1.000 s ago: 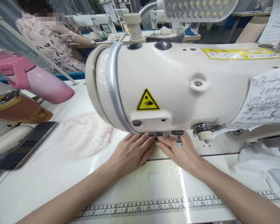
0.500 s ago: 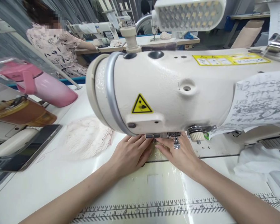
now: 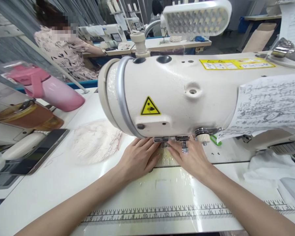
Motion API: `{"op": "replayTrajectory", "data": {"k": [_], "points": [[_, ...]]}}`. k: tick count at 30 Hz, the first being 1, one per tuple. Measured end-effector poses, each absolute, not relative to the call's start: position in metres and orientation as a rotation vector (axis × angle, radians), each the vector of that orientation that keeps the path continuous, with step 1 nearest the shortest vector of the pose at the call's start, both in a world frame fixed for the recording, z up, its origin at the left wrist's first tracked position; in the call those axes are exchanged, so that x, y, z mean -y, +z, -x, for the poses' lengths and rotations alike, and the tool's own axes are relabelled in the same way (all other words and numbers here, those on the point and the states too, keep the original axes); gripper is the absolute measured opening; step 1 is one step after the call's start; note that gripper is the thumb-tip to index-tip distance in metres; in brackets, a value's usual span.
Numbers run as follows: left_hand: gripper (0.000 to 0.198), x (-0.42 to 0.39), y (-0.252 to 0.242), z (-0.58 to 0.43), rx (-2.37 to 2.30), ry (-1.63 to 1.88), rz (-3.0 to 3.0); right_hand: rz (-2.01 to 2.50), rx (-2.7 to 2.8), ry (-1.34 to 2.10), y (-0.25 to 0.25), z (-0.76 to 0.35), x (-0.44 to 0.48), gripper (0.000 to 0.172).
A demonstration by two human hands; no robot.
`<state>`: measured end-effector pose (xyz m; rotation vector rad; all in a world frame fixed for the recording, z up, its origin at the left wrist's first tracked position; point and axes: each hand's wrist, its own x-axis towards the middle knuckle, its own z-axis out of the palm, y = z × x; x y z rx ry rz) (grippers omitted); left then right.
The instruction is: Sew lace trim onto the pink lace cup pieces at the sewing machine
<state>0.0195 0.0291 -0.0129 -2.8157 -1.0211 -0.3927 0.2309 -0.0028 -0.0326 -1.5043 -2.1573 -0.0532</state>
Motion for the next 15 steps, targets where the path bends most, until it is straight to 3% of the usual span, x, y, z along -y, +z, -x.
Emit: {"op": "replayTrajectory", "data": {"k": [11, 15], "points": [[0.044, -0.022, -0.015, -0.016, 1.043, -0.417, 2.754, 1.407, 1.981, 0.040, -0.032, -0.244, -0.009, 0.034], [0.035, -0.034, -0.004, -0.017, 1.126, -0.378, 2.738, 1.347, 1.974, 0.066, -0.037, -0.246, -0.011, 0.032]]}}
